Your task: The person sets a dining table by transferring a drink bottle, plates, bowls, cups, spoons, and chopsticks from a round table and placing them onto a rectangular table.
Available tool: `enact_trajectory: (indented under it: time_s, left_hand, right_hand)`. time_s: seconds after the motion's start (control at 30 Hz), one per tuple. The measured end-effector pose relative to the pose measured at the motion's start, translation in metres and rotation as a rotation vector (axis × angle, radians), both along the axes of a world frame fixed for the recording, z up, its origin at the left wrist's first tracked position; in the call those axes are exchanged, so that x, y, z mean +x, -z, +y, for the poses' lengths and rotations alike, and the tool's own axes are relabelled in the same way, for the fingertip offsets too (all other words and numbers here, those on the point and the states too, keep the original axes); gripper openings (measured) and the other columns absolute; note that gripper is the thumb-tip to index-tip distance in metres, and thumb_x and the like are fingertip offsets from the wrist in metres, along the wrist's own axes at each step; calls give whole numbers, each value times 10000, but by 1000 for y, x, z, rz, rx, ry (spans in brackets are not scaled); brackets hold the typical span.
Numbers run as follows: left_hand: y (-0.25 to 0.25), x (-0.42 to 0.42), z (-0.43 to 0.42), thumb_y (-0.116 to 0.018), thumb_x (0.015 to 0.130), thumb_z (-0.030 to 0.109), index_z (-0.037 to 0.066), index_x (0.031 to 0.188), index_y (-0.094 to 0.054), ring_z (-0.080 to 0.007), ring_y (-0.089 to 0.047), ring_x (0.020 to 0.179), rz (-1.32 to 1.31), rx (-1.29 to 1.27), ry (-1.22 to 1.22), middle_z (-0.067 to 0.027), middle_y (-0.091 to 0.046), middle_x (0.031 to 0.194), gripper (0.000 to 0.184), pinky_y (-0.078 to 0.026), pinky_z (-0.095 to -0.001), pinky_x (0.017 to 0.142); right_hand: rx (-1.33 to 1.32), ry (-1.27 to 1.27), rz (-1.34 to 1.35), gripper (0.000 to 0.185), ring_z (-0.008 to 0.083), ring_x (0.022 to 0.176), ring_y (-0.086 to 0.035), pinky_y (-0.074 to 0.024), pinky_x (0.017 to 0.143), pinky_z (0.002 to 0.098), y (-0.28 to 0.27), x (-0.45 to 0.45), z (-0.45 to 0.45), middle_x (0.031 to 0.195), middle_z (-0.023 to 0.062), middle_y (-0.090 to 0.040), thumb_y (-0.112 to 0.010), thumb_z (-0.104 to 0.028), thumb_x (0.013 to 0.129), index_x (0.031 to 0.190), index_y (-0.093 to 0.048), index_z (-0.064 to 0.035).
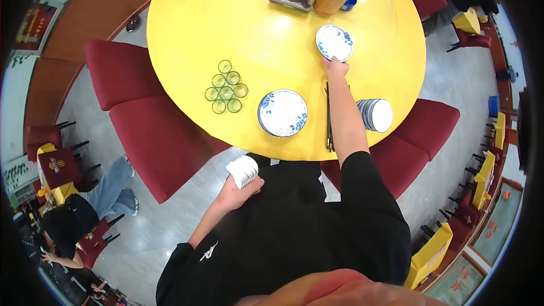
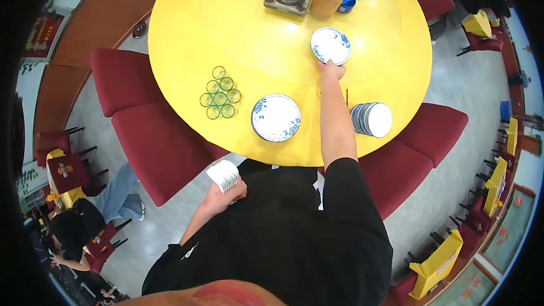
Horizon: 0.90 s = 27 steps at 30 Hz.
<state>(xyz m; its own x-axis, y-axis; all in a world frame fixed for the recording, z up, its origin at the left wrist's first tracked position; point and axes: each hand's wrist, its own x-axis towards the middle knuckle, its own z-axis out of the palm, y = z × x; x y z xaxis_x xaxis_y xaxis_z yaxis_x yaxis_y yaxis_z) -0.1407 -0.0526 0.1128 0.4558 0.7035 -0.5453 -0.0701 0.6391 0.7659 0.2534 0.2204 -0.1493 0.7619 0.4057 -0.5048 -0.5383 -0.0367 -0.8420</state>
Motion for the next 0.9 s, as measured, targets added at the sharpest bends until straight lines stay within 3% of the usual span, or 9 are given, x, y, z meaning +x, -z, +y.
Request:
enact_trajectory:
  time_s: [0.13, 0.17, 0.27, 0.3, 0.4, 0.43, 0.73, 0.87, 0.9]
  left_hand:
    - [18, -12, -1, -601, 896, 75, 55, 832, -491, -112, -497, 592, 248, 27, 6, -21, -526, 671, 129, -402, -271, 544]
    - [21, -13, -1, -603, 897, 76, 59, 828, -488, -109, -487, 584, 154, 25, -85, -18, -524, 672, 136, -401, -274, 543]
    - [39, -22, 7, -590, 886, 27, 52, 833, -469, -98, -422, 540, 52, -37, -240, 2, -428, 643, 134, -389, -276, 539]
    - [58, -32, 6, -622, 884, 52, 41, 964, -508, -76, -468, 579, 11, -66, -243, -3, -504, 734, 140, -380, -236, 507]
    - [78, -40, 15, -611, 883, 43, 40, 940, -510, -67, -433, 555, 9, -89, -287, 2, -493, 703, 116, -363, -236, 495]
    - [86, -42, 16, -606, 879, 39, 39, 916, -508, -65, -409, 529, 34, -90, -273, 10, -474, 665, 105, -351, -236, 486]
    - [92, -44, 15, -565, 892, -3, 20, 937, -492, -86, -393, 519, 34, -128, -242, 11, -416, 625, 89, -368, -265, 506]
    - [99, -47, 10, -558, 895, 2, 25, 906, -490, -91, -397, 516, 19, -143, -238, 10, -411, 615, 73, -379, -271, 510]
    - [101, -47, 9, -561, 892, 6, 28, 898, -490, -95, -404, 515, 16, -147, -254, 7, -416, 613, 75, -386, -274, 511]
  right_hand:
    - [315, -127, 4, 336, 377, 951, -639, -624, 701, 488, 21, 16, -14, 1228, 243, -505, -501, 126, 869, 1197, -442, 80]
    - [247, -233, 52, 327, 349, 895, -658, -601, 779, 460, 21, 21, -28, 1122, 203, -587, -509, 97, 885, 1206, -453, 87]
    - [177, -463, 16, 288, 259, 852, -668, -603, 731, 378, -67, -31, -105, 1097, 189, -617, -533, 57, 897, 1181, -483, 73]
    - [102, -586, -54, 321, 234, 815, -675, -602, 702, 351, -90, -49, -129, 1066, 180, -635, -544, 43, 898, 1212, -484, 73]
    - [-31, -826, -204, 458, 167, 677, -678, -597, 623, 289, -121, -91, -185, 946, 151, -685, -574, 16, 893, 1331, -449, 73]
    - [-79, -837, -172, 537, 154, 615, -668, -595, 595, 279, -120, -101, -196, 896, 151, -696, -581, 19, 888, 1390, -397, 62]
    - [-196, -916, -133, 540, 149, 597, -664, -589, 581, 261, -106, -126, -218, 853, 152, -695, -562, 4, 911, 1417, -376, 25]
    - [-204, -910, -226, 504, 146, 545, -638, -553, 531, 258, -98, -133, -221, 801, 141, -681, -547, -29, 930, 1409, -397, 10]
    - [-317, -999, -399, 472, 140, 546, -635, -534, 517, 259, -104, -136, -219, 790, 148, -676, -545, -37, 932, 1387, -424, -3]
